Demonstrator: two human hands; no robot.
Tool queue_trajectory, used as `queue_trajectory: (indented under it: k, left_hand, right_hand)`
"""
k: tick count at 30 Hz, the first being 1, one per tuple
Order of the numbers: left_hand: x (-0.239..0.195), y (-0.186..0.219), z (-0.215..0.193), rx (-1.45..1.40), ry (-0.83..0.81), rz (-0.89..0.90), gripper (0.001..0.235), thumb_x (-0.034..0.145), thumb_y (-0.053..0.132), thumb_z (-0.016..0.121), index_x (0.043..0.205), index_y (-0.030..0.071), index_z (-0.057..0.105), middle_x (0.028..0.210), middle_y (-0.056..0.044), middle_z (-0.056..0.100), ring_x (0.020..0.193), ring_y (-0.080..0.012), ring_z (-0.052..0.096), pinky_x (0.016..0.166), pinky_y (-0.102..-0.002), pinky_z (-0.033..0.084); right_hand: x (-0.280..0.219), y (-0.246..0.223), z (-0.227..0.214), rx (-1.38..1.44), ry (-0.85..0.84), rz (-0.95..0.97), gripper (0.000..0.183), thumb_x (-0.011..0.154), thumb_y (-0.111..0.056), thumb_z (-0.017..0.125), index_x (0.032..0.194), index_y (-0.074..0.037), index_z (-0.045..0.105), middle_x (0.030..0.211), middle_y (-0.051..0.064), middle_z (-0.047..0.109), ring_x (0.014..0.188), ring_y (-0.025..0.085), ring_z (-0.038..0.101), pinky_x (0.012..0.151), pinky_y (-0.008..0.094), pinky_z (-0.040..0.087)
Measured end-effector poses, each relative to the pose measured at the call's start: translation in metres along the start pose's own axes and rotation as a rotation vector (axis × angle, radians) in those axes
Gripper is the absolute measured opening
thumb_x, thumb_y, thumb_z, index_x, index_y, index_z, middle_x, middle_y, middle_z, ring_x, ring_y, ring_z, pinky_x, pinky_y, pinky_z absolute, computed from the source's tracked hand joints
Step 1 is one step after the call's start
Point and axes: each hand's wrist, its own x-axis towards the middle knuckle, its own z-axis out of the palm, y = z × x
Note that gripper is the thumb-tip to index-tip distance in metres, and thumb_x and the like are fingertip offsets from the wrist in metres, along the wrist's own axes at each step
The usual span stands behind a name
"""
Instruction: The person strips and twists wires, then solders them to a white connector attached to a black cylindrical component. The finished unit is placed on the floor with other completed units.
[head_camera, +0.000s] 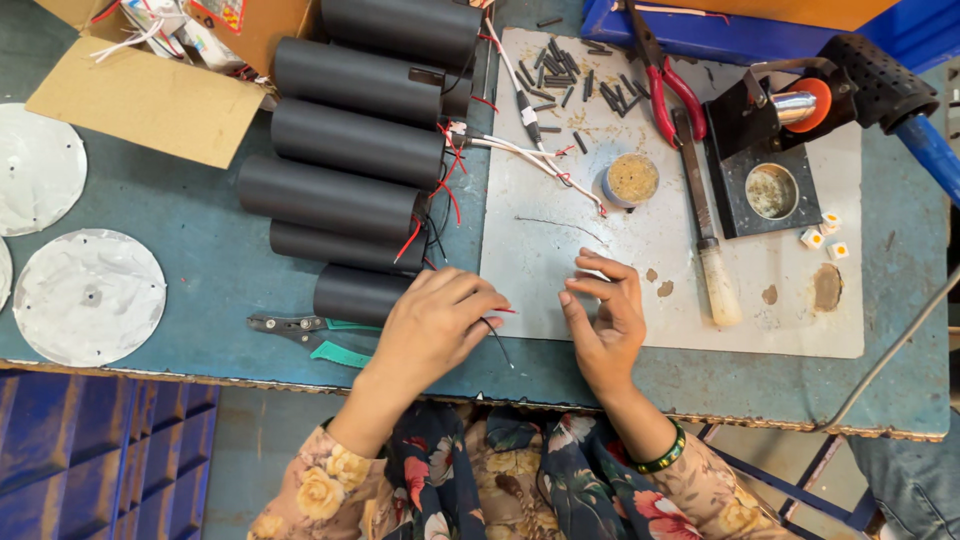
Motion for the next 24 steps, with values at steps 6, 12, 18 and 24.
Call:
queue_trajectory:
  k: [6, 12, 18, 24]
  left_hand:
    - [-0.001, -0.007, -0.007, -0.063, -0.094, 0.026, 0.02, 0.079, 0.013, 0.079, 0.098, 0.013, 0.072, 0.094, -0.001, 0.07, 0.092, -0.0248, 0.066, 0.082, -0.039, 0.047]
    - [-0.005, -0.007, -0.005, -0.189, 0.01, -0.119, 0.021, 0.082, 0.015, 0.081, 0.094, 0.006, 0.065, 0.092, -0.004, 0.073, 0.09, -0.0279, 0.07, 0.08, -0.039, 0.053]
    - [-0.002, 0.0, -0.002, -0.131, 0.08, -0.012, 0.016, 0.085, 0.015, 0.079, 0.092, 0.007, 0.067, 0.09, -0.006, 0.072, 0.088, -0.0267, 0.069, 0.083, -0.039, 0.054]
    - [0.001, 0.006, -0.007, -0.057, 0.135, 0.045, 0.014, 0.089, 0.01, 0.074, 0.095, 0.006, 0.063, 0.094, -0.007, 0.069, 0.094, -0.0298, 0.065, 0.09, -0.041, 0.051]
  right_hand:
    - [-0.004, 0.0, 0.0, 0.007, -0.003, 0.004, 0.018, 0.094, 0.003, 0.071, 0.111, -0.003, 0.068, 0.126, 0.012, 0.06, 0.126, 0.026, 0.058, 0.112, 0.038, 0.046]
    - [0.016, -0.008, -0.021, -0.239, 0.039, -0.059, 0.028, 0.094, -0.007, 0.077, 0.119, -0.002, 0.066, 0.127, 0.012, 0.063, 0.124, 0.027, 0.061, 0.112, 0.037, 0.047]
    - [0.083, 0.012, -0.067, -0.669, -0.046, -0.141, 0.086, 0.077, -0.025, 0.091, 0.147, 0.0, 0.046, 0.14, 0.018, 0.057, 0.131, 0.036, 0.048, 0.11, 0.046, 0.037]
    - [0.113, 0.039, -0.063, -0.781, -0.144, -0.037, 0.106, 0.07, -0.031, 0.095, 0.153, -0.001, 0.037, 0.136, 0.013, 0.062, 0.134, 0.037, 0.043, 0.108, 0.052, 0.028]
